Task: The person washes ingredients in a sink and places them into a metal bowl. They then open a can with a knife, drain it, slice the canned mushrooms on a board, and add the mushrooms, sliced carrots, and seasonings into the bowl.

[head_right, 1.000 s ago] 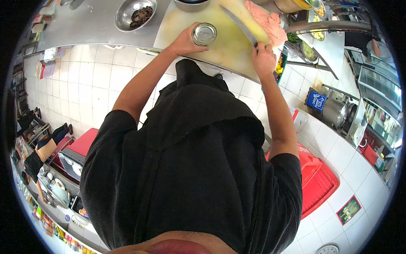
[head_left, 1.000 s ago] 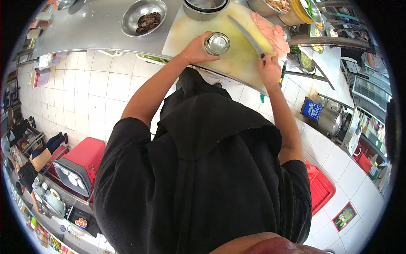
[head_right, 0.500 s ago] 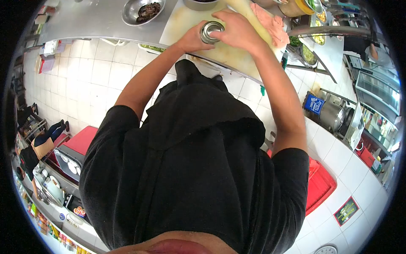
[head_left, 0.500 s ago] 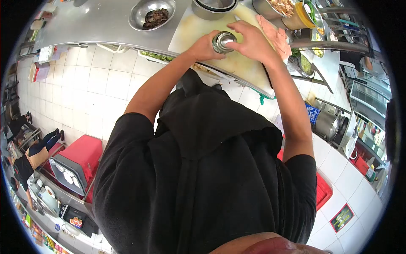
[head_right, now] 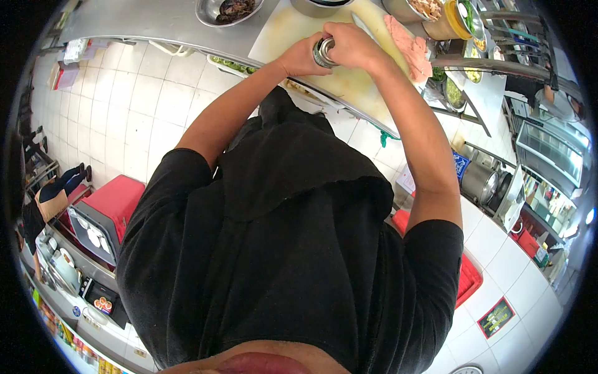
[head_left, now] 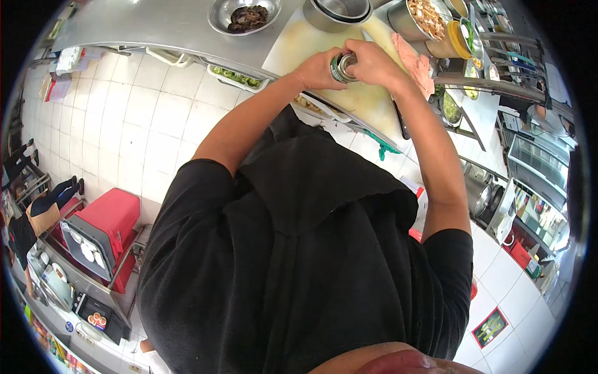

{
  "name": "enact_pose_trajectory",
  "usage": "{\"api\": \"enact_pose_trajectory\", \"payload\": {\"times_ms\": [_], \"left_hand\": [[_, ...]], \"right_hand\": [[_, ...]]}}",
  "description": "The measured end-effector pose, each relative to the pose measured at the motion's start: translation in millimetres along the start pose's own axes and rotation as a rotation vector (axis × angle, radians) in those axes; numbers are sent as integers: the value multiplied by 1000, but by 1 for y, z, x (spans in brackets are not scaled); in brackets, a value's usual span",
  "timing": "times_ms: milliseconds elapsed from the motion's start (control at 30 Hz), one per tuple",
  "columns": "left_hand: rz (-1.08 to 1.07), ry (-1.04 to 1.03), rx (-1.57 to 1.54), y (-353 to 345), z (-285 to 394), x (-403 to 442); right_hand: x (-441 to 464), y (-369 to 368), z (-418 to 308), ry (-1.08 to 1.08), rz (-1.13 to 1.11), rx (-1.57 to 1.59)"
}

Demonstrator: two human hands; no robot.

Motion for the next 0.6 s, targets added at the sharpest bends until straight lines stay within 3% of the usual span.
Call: {"api": "enact_pose_trajectory", "payload": {"times_ms": [200,300,467,600], "left_hand": [[-45,72,54,6,10,0],[131,-124,-58,-3,-3,2],[127,-70,-11,2,13,8],[88,-154,154,3,17,9]], "right_hand": [[-6,-3,-17,14,72,-146],[-8,0,-19,-21,104,-244],[-26,-14,-19,43,398,-250],[-42,-28,-23,87,602,-309]]}}
Point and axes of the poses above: each hand's wrist, its own x-axis towards the middle knuckle, its own y-axis out of the back of the hand, z = x × y, the point moved 3 cm from there along x, towards the middle knuckle, and after that the axes turned 14 degrees about -y, right-handed, at the moved point
